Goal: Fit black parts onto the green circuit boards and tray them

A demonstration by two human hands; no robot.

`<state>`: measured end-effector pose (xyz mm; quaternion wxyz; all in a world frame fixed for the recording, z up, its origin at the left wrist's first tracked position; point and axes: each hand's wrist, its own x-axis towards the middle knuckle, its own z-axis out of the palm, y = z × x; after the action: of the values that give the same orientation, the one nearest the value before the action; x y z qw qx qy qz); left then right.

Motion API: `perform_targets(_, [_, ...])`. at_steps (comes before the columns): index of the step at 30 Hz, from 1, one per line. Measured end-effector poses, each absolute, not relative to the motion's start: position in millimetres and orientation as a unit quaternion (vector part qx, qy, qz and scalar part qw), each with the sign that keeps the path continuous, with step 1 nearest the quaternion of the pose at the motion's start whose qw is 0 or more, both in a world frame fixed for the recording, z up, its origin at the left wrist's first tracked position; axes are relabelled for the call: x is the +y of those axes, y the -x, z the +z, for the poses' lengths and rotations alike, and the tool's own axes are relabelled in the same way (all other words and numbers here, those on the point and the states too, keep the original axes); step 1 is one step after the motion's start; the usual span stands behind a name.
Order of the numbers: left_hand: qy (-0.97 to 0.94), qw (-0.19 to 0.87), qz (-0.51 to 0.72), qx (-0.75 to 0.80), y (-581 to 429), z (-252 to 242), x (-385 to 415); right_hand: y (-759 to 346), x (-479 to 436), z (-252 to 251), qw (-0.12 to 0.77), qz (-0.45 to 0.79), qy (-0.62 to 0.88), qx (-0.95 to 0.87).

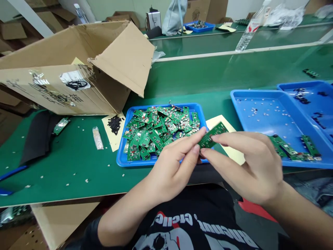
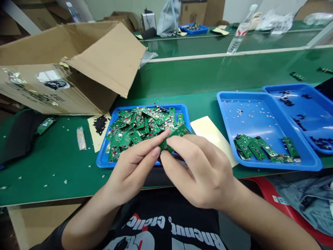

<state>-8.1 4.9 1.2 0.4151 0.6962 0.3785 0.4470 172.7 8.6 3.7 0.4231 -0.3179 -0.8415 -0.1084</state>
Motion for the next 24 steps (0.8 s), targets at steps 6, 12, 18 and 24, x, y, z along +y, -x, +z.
perform_targets(6, [-0.763,0.419,0.402,0.283,14.2,7.7,11.7,-174.1,7.9,9.9,0.381,-0.039,0.300,-0.873])
perform_targets(12, [-0.626,0.573,0.432,0.304,11.2,0.0,13.9,-168.2,2.5,12.2,0.417,0.026,0.344,-0.841])
perform_targets(18, [-0.474,0.634,0.522,0.318,0.9,-18.5,13.2,-159.7,-2.1,6.6,0.441,0.089,0.402,-0.797])
perform_targets(24, [-0.515,0.543,0.566,0.346,-4.0,-26.5,9.7,-162.4,-3.1,4.8,0.420,0.118,0.448,-0.780])
